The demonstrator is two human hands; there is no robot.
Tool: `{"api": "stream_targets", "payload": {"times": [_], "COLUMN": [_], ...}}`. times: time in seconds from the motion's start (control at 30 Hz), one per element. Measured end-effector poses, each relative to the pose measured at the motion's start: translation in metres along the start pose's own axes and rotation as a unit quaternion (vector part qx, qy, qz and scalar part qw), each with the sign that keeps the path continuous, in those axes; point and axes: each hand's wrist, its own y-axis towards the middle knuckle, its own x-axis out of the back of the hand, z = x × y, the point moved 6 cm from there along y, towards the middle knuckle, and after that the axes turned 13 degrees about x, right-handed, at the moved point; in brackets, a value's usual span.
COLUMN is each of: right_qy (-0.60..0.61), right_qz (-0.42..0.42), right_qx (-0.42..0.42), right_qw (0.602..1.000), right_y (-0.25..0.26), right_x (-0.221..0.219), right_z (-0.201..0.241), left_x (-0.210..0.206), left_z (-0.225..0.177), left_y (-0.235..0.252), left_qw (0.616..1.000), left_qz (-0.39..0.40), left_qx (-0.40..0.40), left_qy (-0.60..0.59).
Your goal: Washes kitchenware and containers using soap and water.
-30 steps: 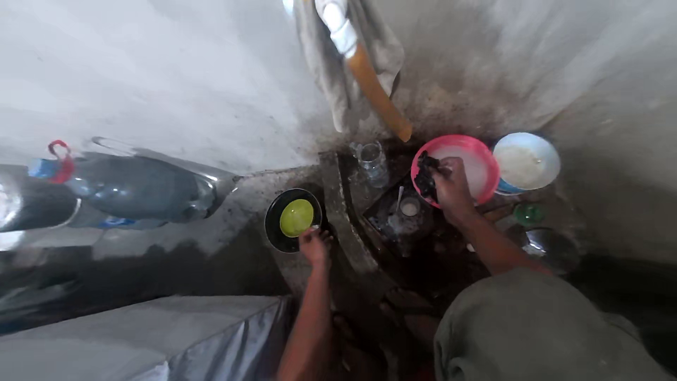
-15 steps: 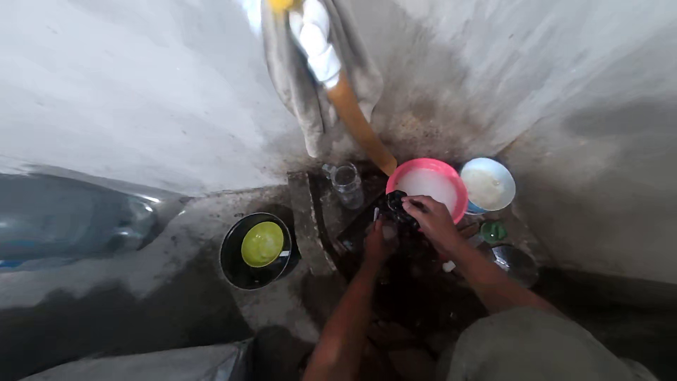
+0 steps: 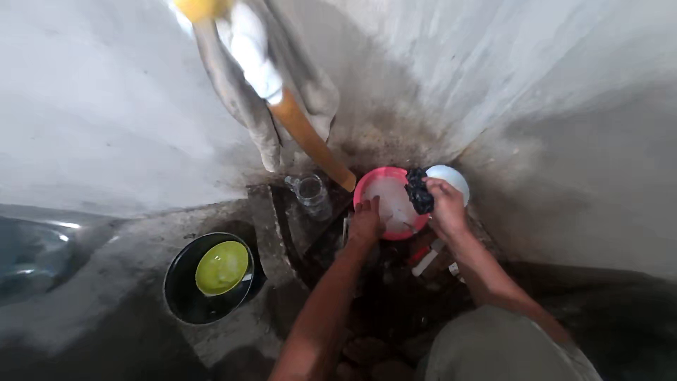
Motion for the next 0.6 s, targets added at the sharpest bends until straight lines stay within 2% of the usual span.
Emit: {"api": "stream_targets", "payload": {"times": [0.07, 0.2, 0.37, 0.5, 0.6], "right_qy": [-0.009, -0.026, -0.050, -0.066, -0.051], "right_qz": [0.000, -0.013, -0.009, -0.013, -0.011], "right_qx": [0.001, 0.034, 0.014, 0.003, 0.000], "right_qw": [1.000, 0.999, 0.999, 0.998, 0.999], "right_y": [0.002, 0.012, 0.005, 0.000, -0.001], "right_x": [0.004, 0.017, 0.031, 0.032, 0.028], "right_z": [0.010, 0.035, 0.037, 0.029, 0.037], "left_x": [-0.010, -0.042, -0.079, -0.084, -0.077], "left_z": [-0.015, -0.028, -0.024, -0.021, -0.018], "left_y": [0.021, 0.055, 0.076, 0.079, 0.078], "left_qw": [0.997, 0.992, 0.989, 0.985, 0.985], "left_qz": [0.018, 0.043, 0.097, 0.116, 0.159], "left_qx": [-0.013, -0.012, 0.035, 0.065, 0.056], "left_qy": [0.074, 0.120, 0.104, 0.114, 0.035]}}
